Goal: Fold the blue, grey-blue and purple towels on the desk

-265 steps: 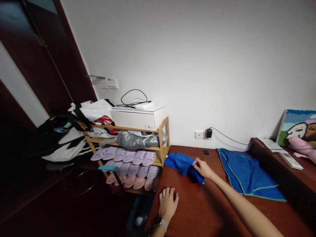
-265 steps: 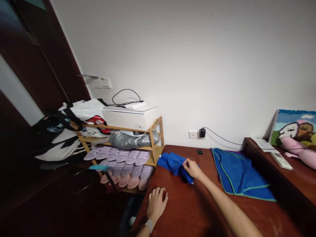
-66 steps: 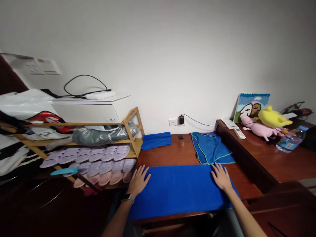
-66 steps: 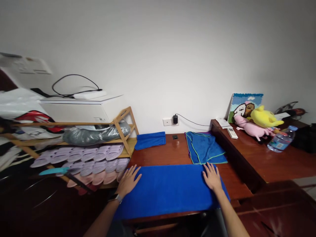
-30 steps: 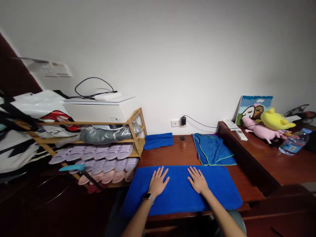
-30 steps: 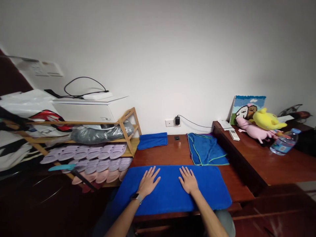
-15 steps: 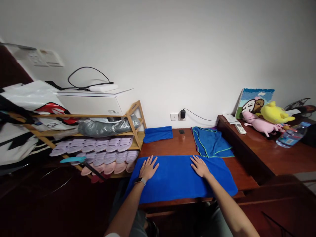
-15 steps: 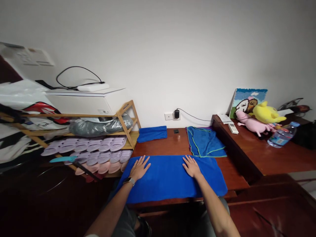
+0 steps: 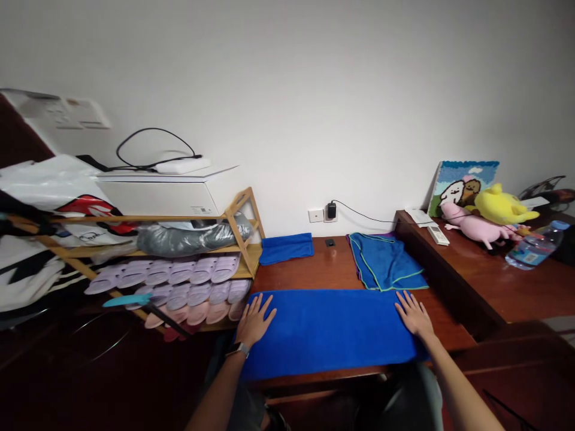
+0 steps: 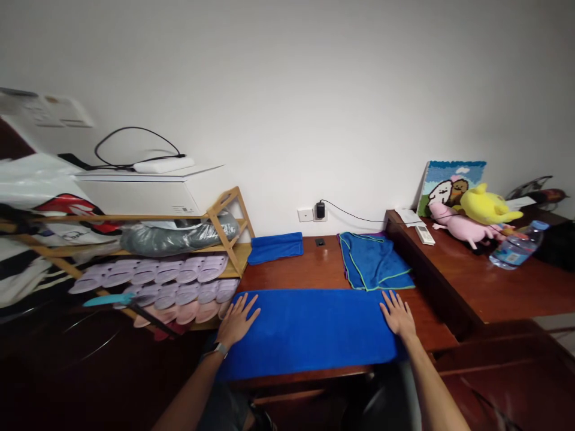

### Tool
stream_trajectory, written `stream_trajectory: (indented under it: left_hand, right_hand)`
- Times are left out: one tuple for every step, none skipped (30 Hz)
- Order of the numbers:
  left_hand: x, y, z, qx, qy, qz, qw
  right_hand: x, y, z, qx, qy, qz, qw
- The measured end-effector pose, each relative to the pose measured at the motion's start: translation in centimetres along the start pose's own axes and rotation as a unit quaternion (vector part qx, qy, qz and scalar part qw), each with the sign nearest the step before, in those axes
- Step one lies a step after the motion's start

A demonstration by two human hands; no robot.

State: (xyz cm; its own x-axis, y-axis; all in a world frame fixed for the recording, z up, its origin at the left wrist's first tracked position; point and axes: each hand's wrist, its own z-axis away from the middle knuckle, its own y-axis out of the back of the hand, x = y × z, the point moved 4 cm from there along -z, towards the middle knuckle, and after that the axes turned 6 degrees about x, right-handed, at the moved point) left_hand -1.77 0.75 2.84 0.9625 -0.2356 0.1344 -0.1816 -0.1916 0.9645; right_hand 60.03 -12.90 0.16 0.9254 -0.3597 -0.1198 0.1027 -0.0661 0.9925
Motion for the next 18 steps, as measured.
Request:
stream_trajectory:
  left_hand:
    - [-0.1,0.1,-0.1,-0.001,0.001,-0.001,1.000]
    - [-0.2,0.1,-0.3,-0.002,0.002,-0.003,1.000]
    - [-0.2,0.1,-0.5,-0.004,0.003,-0.007,1.000]
    - [-0.3,0.1,-0.7,-0.005,0.005,-0.011,1.000]
    - [-0.3,0.0,-0.9,-0.007,0.007,-0.015,1.000]
    - [-0.2,0.0,-1.1,-0.008,0.009,-0.017,1.000]
    - [-0.1,0.0,-1.2,-0.010,0.011,-0.018,1.000]
    - [0.0,0.0,-1.3,-0.013,0.013,-0.017,1.000]
    - [0.2,0.0,-1.4,-0.015,0.017,-0.014,1.000]
    - [0.4,0.0,-1.4,-0.016,0.020,-0.010,1.000]
    - [0.5,0.1,-1.3,-0.017,0.022,-0.006,1.000]
    - [0.6,0.2,-1.1,-0.016,0.023,-0.004,1.000]
    - [0.4,0.4,-0.9,-0.015,0.026,-0.004,1.000]
    - [0.1,0.6,-0.7,-0.014,0.031,-0.005,0.999]
    - [-0.5,1.0,-0.5,-0.015,0.039,-0.009,0.999]
    - [-1.3,1.4,-0.3,-0.017,0.053,-0.014,0.998]
    - [-2.2,1.9,-0.1,-0.019,0.070,-0.020,0.997]
    - [-3.1,2.5,0.0,-0.015,0.087,-0.025,0.996]
  right_hand:
    - [0.4,0.0,-0.1,-0.001,-0.004,0.001,1.000]
    - [0.6,-0.1,-0.2,-0.001,-0.005,0.002,1.000]
    - [0.7,0.0,-0.4,0.000,-0.006,0.001,1.000]
    - [0.7,0.0,-0.5,0.002,-0.007,0.000,1.000]
    - [0.7,0.1,-0.6,0.004,-0.008,-0.001,1.000]
    - [0.6,0.1,-0.7,0.006,-0.010,-0.002,1.000]
    - [0.6,0.3,-0.8,0.006,-0.012,-0.003,1.000]
    - [0.5,0.4,-0.8,0.003,-0.014,-0.005,1.000]
    - [0.5,0.5,-0.9,-0.002,-0.016,-0.008,1.000]
    - [0.5,0.5,-0.9,-0.009,-0.019,-0.013,1.000]
    - [0.5,0.6,-1.0,-0.016,-0.023,-0.021,0.999]
    - [0.5,0.6,-1.1,-0.021,-0.027,-0.036,0.999]
    - [0.6,0.6,-1.2,-0.024,-0.031,-0.058,0.998]
    - [0.7,0.7,-1.3,-0.026,-0.035,-0.078,0.996]
    - [0.8,0.7,-1.5,-0.022,-0.041,-0.107,0.993]
    - [1.0,0.8,-1.7,-0.013,-0.049,-0.142,0.988]
    - [1.2,0.9,-2.0,0.001,-0.060,-0.178,0.982]
    - [1.5,1.1,-2.3,0.019,-0.071,-0.211,0.975]
